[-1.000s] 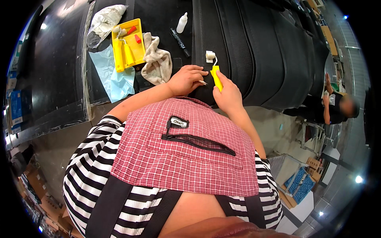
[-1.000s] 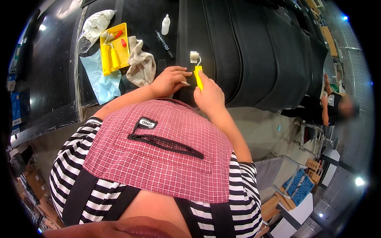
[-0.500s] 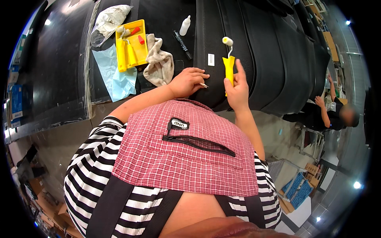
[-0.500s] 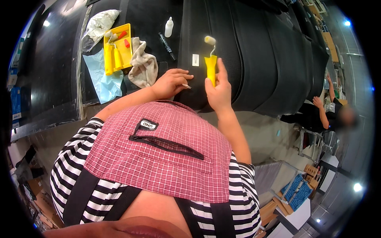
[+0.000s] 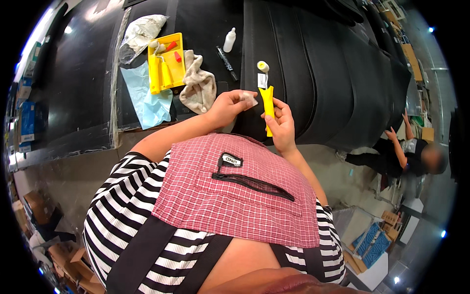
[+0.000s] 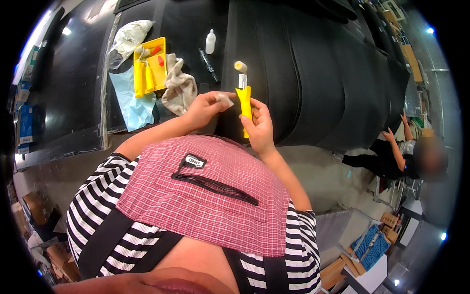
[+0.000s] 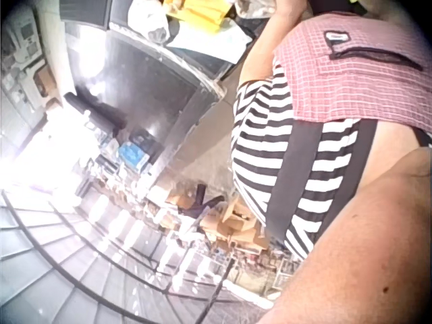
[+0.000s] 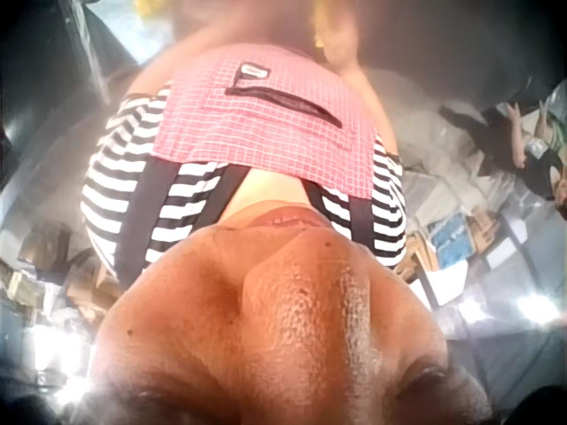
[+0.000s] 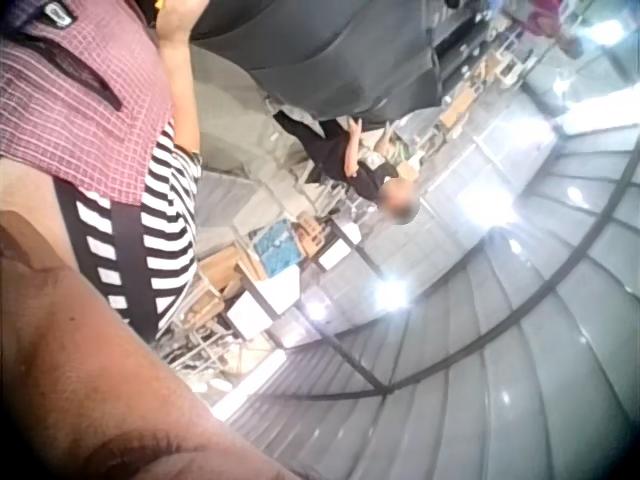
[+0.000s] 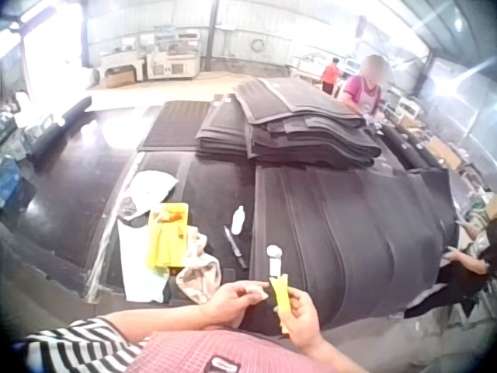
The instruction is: The person handles a large black carpet mat, unfolding it to reveal a 'Welcome' design and then folding it back. They then apply glue from a white bottle to the mat's surface and use a small yellow roller to press down small white rectangular labels. The person repeats this gluing and rolling process for several labels on the mat.
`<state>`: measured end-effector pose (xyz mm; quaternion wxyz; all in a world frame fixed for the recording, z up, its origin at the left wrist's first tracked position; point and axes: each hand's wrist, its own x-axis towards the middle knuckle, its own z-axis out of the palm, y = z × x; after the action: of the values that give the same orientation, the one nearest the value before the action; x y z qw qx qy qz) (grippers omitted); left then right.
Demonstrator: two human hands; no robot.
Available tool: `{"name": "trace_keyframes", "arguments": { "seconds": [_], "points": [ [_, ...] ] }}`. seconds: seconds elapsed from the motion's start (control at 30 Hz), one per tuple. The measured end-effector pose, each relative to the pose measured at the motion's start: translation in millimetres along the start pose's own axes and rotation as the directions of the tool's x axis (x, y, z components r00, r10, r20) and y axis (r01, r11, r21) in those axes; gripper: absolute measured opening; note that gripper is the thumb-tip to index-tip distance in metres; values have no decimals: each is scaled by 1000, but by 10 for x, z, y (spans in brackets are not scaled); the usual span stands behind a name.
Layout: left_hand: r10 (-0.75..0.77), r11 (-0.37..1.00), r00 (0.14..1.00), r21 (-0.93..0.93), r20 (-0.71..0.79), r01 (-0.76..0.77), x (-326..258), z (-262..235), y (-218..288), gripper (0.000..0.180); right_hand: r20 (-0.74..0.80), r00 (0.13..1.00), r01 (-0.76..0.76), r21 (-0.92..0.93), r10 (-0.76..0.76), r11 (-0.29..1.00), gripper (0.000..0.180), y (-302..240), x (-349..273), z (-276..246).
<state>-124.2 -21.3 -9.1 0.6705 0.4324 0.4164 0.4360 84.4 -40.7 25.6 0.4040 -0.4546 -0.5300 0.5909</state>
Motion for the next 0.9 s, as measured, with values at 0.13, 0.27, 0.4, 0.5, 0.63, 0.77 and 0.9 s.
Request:
{"name": "trace_keyframes", "arguments": {
  "seconds": [0.13,0.27,0.4,0.5,0.63,0.77,0.9],
  "points": [
    [-42,979,991,-205,-128,14,-136,92,100,20,148,989,15,46,-21,999,41,78,292,195],
    [95,989,873,-55,-478,-137,-132,-78,-180,22,272,960,-91,92,63,992,42,274,666,449],
    [-6,964,885,-237,-465,-119,-253,-237,-84,21,346,930,-116,-57,129,992,50,349,873,701],
    [116,973,831,-104,-544,-205,-276,-332,-257,22,369,928,56,-273,50,960,40,266,769,737],
    [61,965,842,-182,-536,-187,-349,-260,-116,23,197,977,174,-505,-84,846,16,-141,1037,563],
    [123,982,845,-62,-521,-181,-357,-195,-50,20,33,953,268,-553,-300,789,35,39,1937,349],
    [179,980,840,22,-512,-196,-465,-132,-76,16,25,955,254,-588,-296,768,68,136,2409,547]
  ]
}}
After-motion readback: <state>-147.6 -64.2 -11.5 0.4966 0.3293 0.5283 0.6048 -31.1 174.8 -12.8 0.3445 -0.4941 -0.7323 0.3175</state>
